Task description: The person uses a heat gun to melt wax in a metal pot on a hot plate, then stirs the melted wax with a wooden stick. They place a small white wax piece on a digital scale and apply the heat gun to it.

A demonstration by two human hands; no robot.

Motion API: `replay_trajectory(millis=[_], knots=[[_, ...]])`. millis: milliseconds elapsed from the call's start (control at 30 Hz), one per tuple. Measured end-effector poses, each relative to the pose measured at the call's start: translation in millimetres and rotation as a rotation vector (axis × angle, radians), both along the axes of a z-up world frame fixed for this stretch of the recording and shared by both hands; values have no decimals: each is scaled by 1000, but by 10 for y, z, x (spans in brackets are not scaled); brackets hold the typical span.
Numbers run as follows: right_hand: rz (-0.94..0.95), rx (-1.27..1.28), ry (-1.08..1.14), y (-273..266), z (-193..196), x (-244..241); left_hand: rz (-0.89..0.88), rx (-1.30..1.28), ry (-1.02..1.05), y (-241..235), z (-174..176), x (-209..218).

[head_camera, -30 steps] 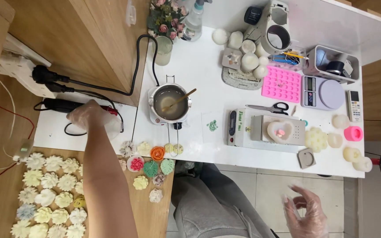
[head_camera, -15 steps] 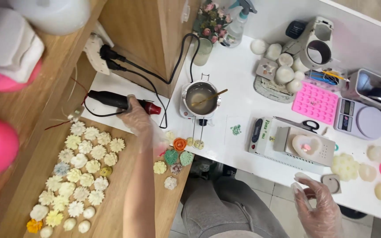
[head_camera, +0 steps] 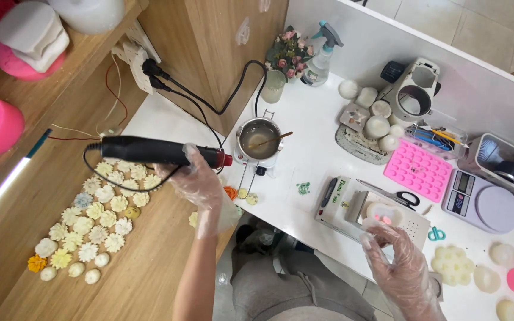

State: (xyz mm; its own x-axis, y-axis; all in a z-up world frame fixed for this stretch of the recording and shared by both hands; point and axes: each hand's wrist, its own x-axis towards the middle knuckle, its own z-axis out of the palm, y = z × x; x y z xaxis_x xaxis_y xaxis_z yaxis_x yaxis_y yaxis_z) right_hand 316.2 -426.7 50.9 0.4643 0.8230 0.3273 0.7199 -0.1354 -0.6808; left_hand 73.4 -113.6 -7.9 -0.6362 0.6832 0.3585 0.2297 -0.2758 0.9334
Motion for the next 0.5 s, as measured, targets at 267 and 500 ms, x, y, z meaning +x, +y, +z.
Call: replay_trajectory(millis=[267,500], knots=[[341,261,-104,393,976,-183,-362,451,472,-910,753,156],[760,508,-230,536,1571,35,-882,821,932,-1611,1574,503]])
